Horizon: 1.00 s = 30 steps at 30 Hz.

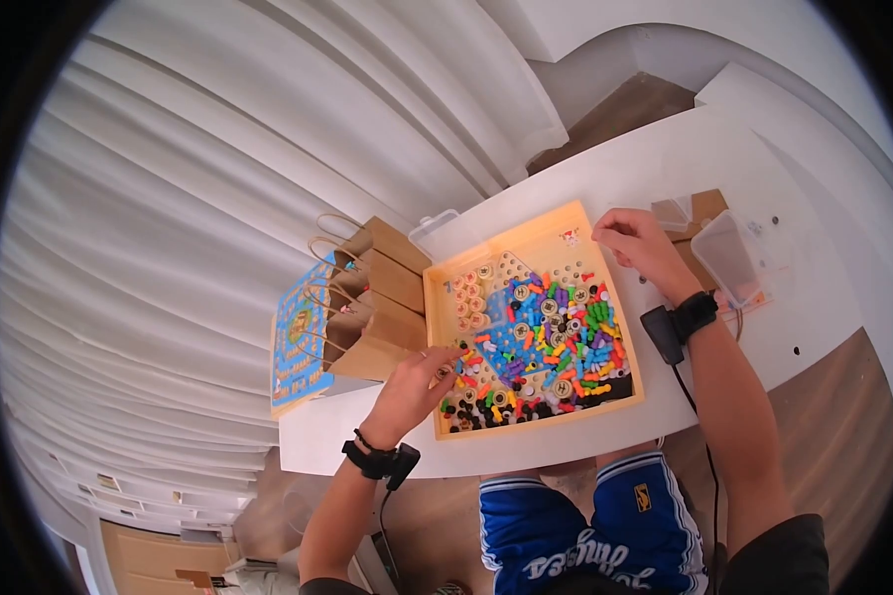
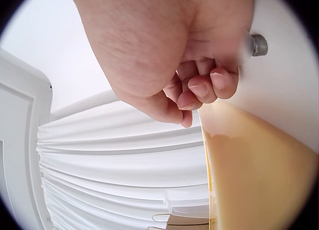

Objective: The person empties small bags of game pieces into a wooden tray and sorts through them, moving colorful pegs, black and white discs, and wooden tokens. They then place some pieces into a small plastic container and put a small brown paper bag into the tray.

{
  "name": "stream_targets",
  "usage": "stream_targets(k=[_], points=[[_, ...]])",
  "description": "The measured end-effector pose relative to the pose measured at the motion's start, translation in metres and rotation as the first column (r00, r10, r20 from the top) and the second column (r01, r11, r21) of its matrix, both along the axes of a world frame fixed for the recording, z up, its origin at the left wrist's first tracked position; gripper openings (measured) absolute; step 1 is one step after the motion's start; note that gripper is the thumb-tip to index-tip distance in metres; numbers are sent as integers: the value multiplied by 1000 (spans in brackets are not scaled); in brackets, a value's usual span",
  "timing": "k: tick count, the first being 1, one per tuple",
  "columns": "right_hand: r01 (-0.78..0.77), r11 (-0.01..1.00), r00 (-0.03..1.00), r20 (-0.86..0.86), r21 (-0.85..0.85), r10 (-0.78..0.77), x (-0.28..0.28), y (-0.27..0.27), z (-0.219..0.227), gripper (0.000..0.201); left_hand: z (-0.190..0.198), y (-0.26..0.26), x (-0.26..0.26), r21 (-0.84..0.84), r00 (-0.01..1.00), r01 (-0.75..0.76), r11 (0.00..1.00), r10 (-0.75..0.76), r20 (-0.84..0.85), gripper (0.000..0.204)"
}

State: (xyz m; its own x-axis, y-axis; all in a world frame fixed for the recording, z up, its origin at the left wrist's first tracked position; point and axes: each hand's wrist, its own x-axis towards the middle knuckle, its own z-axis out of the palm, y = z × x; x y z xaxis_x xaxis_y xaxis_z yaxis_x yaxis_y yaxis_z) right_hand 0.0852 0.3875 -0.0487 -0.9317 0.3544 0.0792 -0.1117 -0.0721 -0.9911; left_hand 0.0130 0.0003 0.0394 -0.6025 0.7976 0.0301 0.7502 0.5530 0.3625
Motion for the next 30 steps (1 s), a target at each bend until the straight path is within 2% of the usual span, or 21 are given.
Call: stream_targets(k=[4,6,16,21,23,30], points=[[-9,1000,1000,20,16,9,-1,1,0,12,8,1,0,32,997,-55,998,53,59,21],[-9,1000,999,33,12,9,-1,1,0,12,10,-2,-3,-28,998,9,1000,-8,62,20],[12,998,1000,13,61,-13,-1,0,-1,15,-1,2,14,-59,981,107,993,-95,171,19],[21,999,997,69,50,-25,1,0,3,16,-2,2,13,-140,986,147,979,-133,103,20],[16,999,1000,19,46,-16,0,-1,1,16,-2,2,14,-137,986,161,977,-152,74,21],[10,998,1000,0,65,-10,-1,0,-2,16,-6,-1,17,-131,978,198,971,-205,-41,24]])
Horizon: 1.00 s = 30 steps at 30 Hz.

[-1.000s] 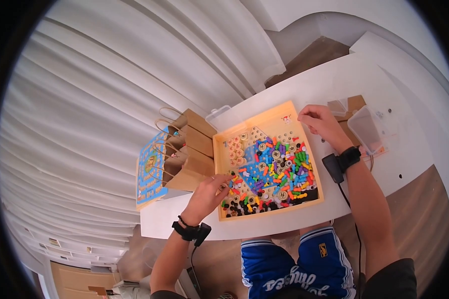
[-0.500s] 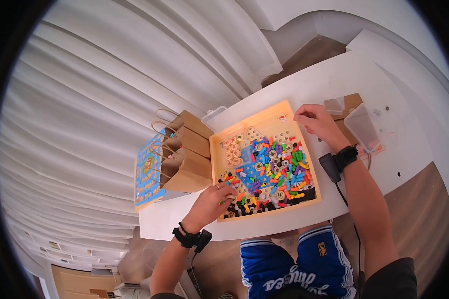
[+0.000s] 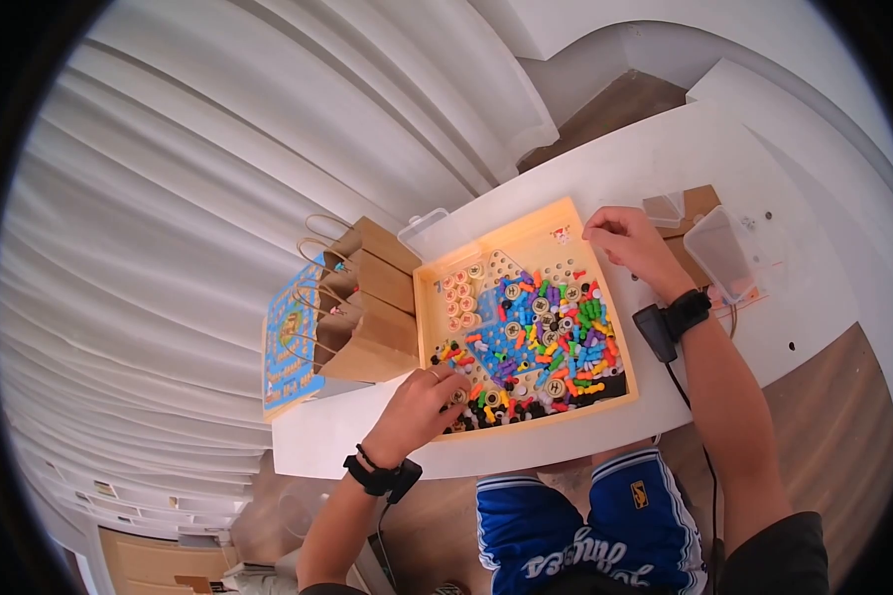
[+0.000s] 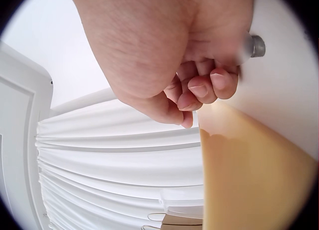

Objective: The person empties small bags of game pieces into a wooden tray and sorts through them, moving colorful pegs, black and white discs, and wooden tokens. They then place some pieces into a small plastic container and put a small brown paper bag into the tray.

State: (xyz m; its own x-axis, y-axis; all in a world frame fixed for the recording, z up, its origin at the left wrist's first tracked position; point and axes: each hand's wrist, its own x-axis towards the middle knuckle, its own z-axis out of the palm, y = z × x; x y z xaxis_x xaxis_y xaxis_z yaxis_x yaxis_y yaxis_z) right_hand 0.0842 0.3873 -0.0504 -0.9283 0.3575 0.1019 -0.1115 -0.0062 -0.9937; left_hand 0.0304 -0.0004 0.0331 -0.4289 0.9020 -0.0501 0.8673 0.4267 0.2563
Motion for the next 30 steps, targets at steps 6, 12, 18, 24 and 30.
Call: stream_targets(k=[6,12,18,24,30], points=[[-1,1000,1000,14,22,0,1,-2,3,12,-3,1,1,-14,997,-4,1000,3,-74,24],[14,999,1000,8,39,-14,1,-2,2,12,-3,2,2,-12,992,50,999,-51,-116,25],[16,999,999,50,39,-18,1,0,3,15,7,9,3,59,997,-55,997,58,-59,25],[14,999,1000,20,46,-15,1,-1,3,15,14,41,-30,194,991,-55,979,77,-108,26],[31,998,998,60,47,-34,2,-2,5,15,7,92,-76,220,989,-120,968,136,-63,23]])
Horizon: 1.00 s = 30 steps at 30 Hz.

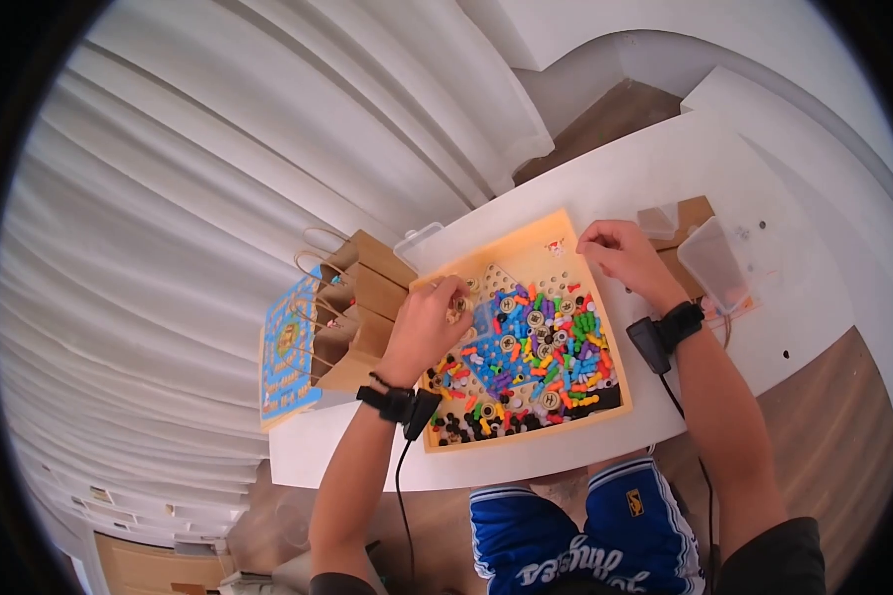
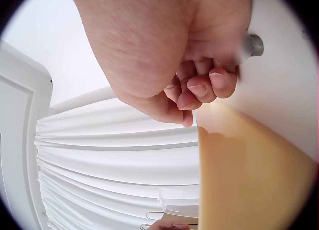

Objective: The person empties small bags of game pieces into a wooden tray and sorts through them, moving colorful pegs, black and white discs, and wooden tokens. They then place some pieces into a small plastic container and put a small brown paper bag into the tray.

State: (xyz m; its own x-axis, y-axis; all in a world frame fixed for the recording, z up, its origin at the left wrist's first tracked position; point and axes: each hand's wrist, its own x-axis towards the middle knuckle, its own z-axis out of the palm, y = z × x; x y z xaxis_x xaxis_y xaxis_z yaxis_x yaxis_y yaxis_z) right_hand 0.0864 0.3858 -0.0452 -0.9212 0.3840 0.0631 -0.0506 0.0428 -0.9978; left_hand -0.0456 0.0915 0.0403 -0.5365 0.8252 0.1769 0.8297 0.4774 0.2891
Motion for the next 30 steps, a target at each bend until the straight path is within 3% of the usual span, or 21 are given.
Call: stream_targets(k=[9,16,18,22,30], points=[[-16,999,998,-58,33,18,0,2,-2,17,-34,17,-28,-121,972,47,992,-73,-225,24],[-3,999,998,-66,45,6,-2,0,-4,18,-35,16,-26,-94,956,93,991,-115,-269,29],[-1,999,999,-49,46,3,-1,0,-1,18,-33,17,-22,-106,968,-8,994,-19,-251,31],[-5,999,999,-36,50,7,-1,1,-1,18,-32,15,-24,-122,958,-8,993,-27,-284,31],[-6,998,997,-79,61,11,-4,3,-8,17,-26,19,-11,-76,954,65,995,-85,-287,27]])
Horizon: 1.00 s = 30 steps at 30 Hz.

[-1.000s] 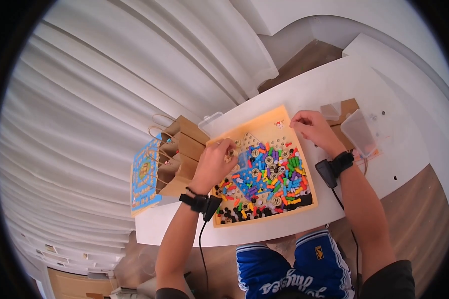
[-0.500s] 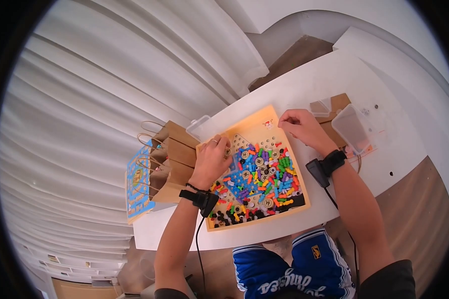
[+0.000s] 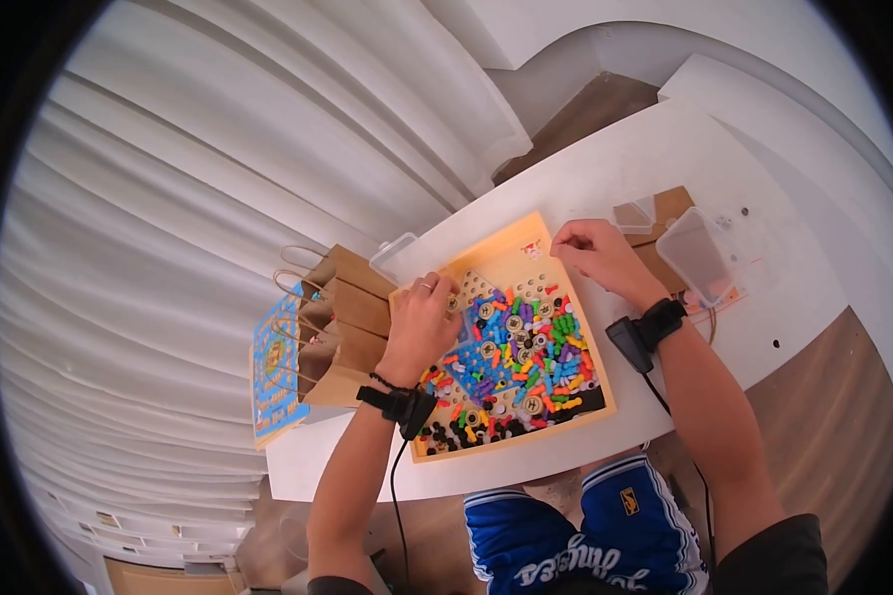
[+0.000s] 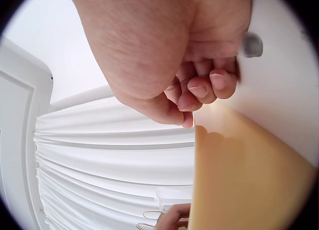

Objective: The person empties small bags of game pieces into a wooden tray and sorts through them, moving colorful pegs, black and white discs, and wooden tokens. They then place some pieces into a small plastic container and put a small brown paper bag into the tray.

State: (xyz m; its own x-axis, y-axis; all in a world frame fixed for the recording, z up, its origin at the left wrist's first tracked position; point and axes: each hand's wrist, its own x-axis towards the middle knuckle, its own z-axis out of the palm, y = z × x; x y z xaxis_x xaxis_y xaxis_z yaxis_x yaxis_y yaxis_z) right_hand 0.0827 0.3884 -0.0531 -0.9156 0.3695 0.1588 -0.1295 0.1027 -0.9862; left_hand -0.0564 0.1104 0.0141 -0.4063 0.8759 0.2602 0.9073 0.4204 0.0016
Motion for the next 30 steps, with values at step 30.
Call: stream_targets(k=[30], points=[[-5,999,998,-62,37,7,-2,-1,-7,13,11,36,53,-105,956,224,969,-198,215,25]])
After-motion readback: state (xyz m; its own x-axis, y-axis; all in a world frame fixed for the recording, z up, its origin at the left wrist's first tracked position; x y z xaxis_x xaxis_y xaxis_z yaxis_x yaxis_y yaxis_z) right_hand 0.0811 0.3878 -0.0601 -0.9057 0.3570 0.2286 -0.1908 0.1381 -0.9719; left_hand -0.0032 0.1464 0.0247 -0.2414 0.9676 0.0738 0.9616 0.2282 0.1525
